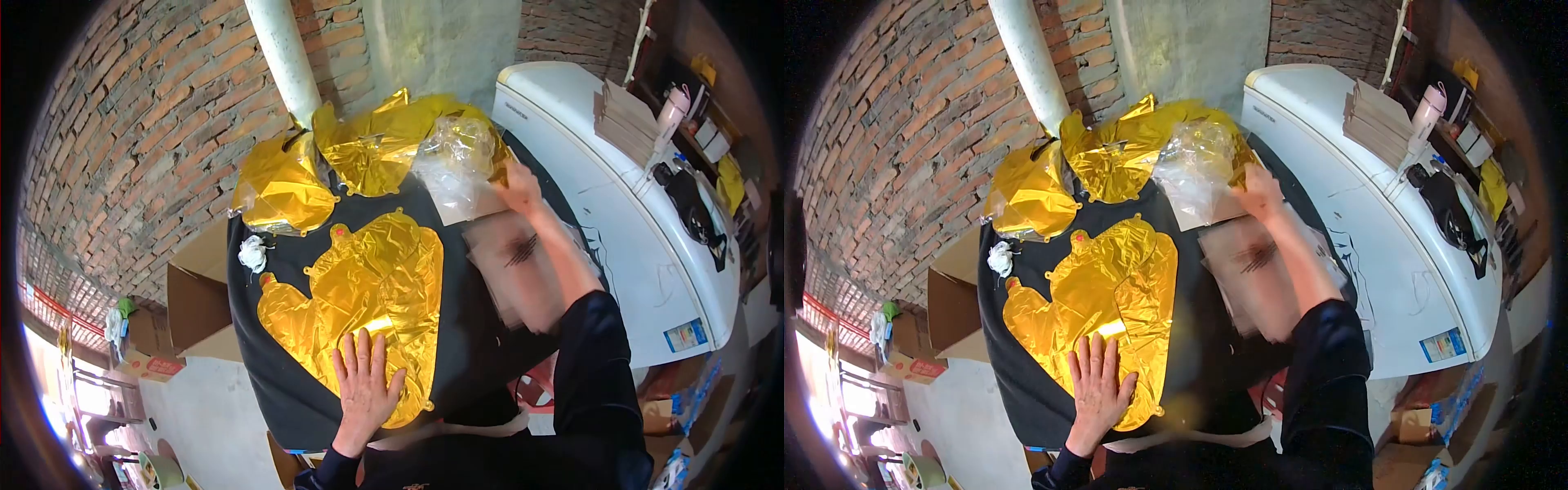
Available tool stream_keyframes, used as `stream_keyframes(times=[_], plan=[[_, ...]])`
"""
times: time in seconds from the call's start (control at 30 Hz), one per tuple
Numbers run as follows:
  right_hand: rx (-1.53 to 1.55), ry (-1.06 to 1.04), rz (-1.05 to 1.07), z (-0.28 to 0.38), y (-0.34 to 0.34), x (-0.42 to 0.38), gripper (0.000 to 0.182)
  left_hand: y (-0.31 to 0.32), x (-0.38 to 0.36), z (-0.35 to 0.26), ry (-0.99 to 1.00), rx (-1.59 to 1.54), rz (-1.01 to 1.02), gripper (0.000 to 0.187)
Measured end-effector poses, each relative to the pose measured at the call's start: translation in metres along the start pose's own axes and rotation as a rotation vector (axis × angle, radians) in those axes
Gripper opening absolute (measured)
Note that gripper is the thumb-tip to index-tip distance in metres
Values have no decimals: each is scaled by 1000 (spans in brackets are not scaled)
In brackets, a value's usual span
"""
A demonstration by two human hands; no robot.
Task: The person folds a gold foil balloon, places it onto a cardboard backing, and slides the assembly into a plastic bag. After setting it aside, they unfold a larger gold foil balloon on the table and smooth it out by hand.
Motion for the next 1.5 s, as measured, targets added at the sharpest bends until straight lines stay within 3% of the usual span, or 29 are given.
stream_keyframes(times=[0.1,0.2,0.3,0.5,0.6,0.8,0.9,1.0,1.1,1.4,1.5], plan=[[-26,-99,149,-4,31,-15,21,-1,0,1,-9,-23,-1,77],[-392,-36,200,-20,69,-16,19,-6,-1,1,-2,-54,-42,77],[-349,-177,74,-13,51,-14,18,-17,-5,6,-36,-93,-116,78],[-13,-75,-62,-19,33,-1,20,-24,-5,5,-17,-169,-110,71],[80,5,-14,-22,32,2,22,-29,-3,5,-34,-207,-109,65],[11,-58,-16,-43,70,-3,27,-31,-3,7,-32,-217,-119,57],[76,68,141,-62,85,3,36,-31,-4,8,-33,-222,-122,53],[-33,196,135,-27,29,7,45,-34,-4,10,-40,-241,-136,49],[-121,180,367,-34,48,-1,53,-37,-4,11,-42,-247,-136,46],[-40,11,-113,-81,85,-5,30,-42,3,4,-30,-221,-150,40],[-24,297,140,-110,84,11,29,-47,2,5,-37,-212,-163,39]])
Point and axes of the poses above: each hand's wrist, its own x-axis towards the middle knuckle, its own y-axis out of the palm, z = x × y, the point moved 8 cm from there along x, towards the middle knuckle
